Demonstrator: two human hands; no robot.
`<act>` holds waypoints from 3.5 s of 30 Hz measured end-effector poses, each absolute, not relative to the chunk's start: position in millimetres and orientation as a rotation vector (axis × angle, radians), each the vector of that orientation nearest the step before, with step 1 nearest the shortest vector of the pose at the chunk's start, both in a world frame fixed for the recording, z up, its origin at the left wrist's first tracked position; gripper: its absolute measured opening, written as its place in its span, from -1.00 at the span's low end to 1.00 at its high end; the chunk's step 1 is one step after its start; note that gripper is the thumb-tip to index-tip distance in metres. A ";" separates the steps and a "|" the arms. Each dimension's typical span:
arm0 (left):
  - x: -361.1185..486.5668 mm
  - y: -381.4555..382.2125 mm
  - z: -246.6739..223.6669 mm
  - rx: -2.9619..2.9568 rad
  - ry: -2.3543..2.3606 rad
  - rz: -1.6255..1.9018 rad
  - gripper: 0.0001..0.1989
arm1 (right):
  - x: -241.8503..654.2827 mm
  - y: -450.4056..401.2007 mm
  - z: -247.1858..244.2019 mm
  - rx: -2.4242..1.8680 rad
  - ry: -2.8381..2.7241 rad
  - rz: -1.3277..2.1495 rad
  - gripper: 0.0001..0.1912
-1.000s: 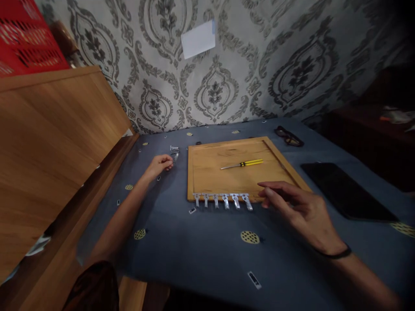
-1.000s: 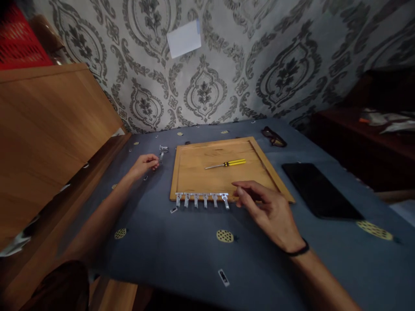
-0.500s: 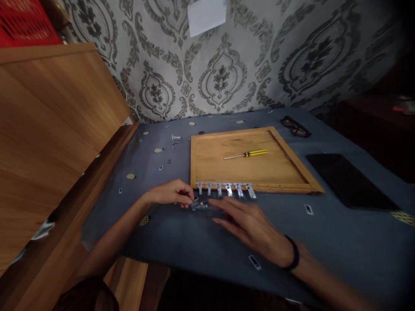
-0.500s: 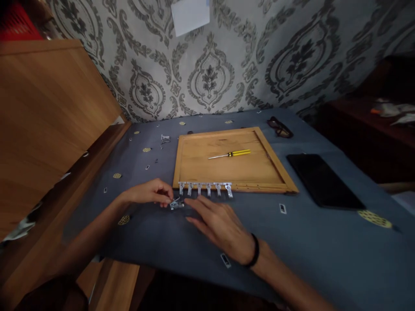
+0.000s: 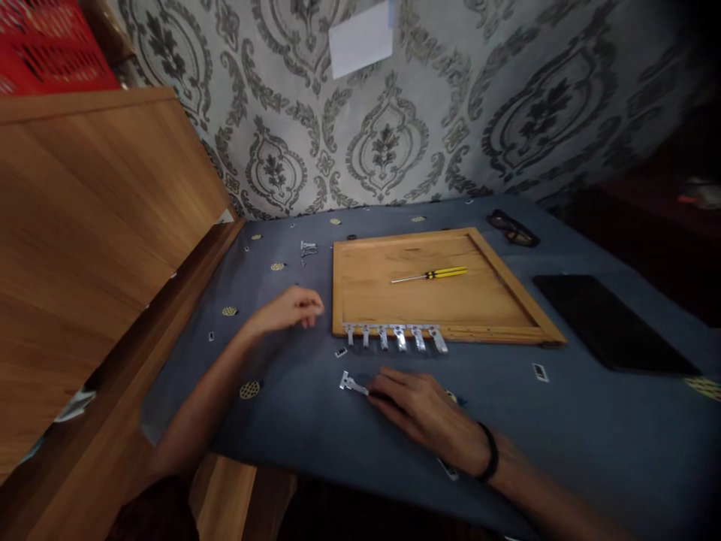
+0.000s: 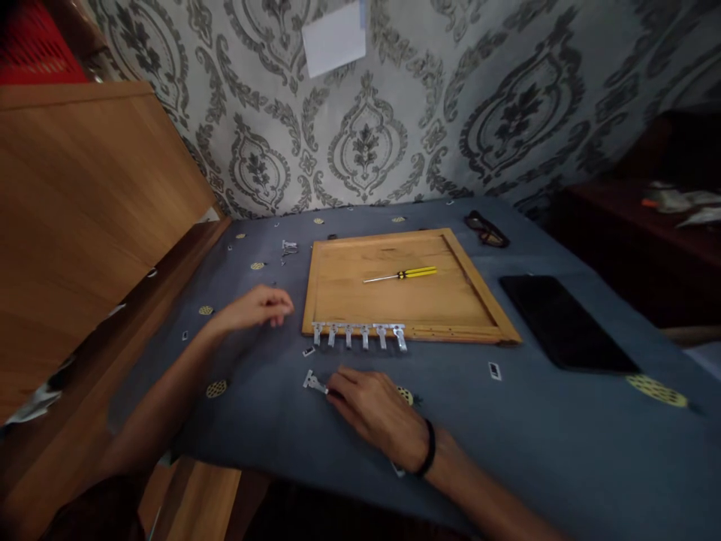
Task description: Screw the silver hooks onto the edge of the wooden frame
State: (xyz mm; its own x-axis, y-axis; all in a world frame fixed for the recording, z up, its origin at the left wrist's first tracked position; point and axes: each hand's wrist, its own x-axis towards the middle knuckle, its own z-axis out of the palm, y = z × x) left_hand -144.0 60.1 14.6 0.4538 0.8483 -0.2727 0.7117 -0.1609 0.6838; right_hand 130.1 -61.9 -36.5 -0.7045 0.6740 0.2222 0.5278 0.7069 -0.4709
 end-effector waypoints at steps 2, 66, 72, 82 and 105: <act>-154.4 94.2 12.7 2.018 1.563 0.387 -0.75 | 131.4 -61.1 -37.4 -0.954 -2.507 0.591 -0.67; -160.9 239.9 -18.9 2.293 2.024 0.409 -0.64 | 134.0 -59.5 -37.8 -1.007 -2.425 0.808 -0.75; -157.4 247.8 -10.1 2.275 2.025 0.337 -0.64 | 134.6 -59.2 -36.3 -1.016 -2.421 0.837 -0.76; -160.3 255.4 -5.3 2.278 1.952 0.352 -0.64 | 134.0 -59.0 -35.6 -1.033 -2.423 0.845 -0.77; -194.3 235.1 -32.8 2.192 1.840 0.352 -0.63 | 133.0 -58.0 -36.9 -1.009 -2.456 0.777 -0.77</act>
